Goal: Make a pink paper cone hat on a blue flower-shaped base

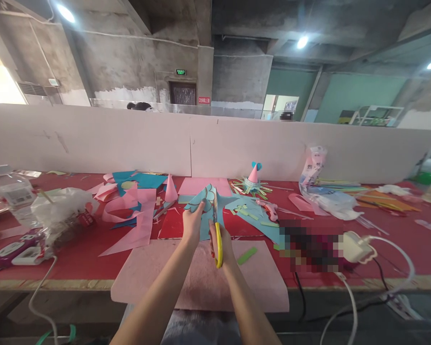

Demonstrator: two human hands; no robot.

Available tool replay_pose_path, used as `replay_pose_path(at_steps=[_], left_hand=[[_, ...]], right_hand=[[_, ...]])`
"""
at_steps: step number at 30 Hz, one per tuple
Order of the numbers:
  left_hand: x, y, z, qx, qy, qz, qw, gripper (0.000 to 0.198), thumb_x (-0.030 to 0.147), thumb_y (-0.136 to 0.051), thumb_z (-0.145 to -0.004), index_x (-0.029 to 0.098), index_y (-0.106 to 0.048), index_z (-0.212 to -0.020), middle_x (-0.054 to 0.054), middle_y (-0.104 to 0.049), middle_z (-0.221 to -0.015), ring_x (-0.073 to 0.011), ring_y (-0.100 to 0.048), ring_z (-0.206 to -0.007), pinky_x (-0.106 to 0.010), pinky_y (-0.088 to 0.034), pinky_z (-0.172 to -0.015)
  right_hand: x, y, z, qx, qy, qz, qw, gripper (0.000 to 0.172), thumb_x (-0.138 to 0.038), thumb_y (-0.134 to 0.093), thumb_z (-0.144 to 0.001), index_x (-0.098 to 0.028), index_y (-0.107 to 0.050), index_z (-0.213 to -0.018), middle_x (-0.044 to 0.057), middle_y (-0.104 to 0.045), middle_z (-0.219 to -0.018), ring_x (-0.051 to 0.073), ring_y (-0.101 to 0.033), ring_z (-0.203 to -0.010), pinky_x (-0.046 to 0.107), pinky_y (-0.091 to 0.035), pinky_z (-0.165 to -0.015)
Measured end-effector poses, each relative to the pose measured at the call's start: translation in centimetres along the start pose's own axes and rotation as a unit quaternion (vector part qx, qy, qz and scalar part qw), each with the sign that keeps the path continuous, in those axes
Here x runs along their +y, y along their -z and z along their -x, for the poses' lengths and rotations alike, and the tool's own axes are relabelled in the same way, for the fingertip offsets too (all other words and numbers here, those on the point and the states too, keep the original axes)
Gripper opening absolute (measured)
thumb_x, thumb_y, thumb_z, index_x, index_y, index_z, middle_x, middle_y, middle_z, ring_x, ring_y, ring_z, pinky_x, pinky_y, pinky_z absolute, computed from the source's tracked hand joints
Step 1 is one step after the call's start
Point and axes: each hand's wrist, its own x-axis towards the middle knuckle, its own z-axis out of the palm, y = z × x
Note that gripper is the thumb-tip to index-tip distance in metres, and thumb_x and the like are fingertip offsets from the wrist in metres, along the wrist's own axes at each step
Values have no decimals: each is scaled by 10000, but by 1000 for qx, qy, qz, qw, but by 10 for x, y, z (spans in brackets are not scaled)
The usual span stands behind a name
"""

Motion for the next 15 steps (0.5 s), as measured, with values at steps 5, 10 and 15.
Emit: replay_pose_path(at_steps=[5, 10, 15], left_hand=[[12, 2, 7, -13, -68, -37, 997, 290, 365, -625, -689, 116, -699, -818, -67, -714, -838, -184, -631, -780, -252, -472, -680], [8, 3, 10, -17, -99, -59, 993, 281, 350, -607, -708, 123, -695, -848, -34, -706, -780, -157, -613, -738, -223, -459, -666], [6, 2, 10, -25, -106, -63, 992, 265, 331, -599, -712, 123, -694, -845, -30, -701, -782, -154, -606, -755, -212, -455, -679]], right_hand=[[3, 2, 2, -16, -24, -42, 999, 455, -605, -497, -747, -214, -362, -559, -76, -332, -337, 62, -299, -256, 191, -290, -283], [-2, 2, 5, -8, -2, -52, 999, 476, -618, -520, -733, -206, -361, -554, -82, -318, -366, 53, -300, -277, 188, -311, -308], [5, 6, -4, 13, -22, -40, 999, 459, -633, -569, -678, -200, -434, -605, -78, -361, -422, 58, -333, -294, 184, -294, -297]])
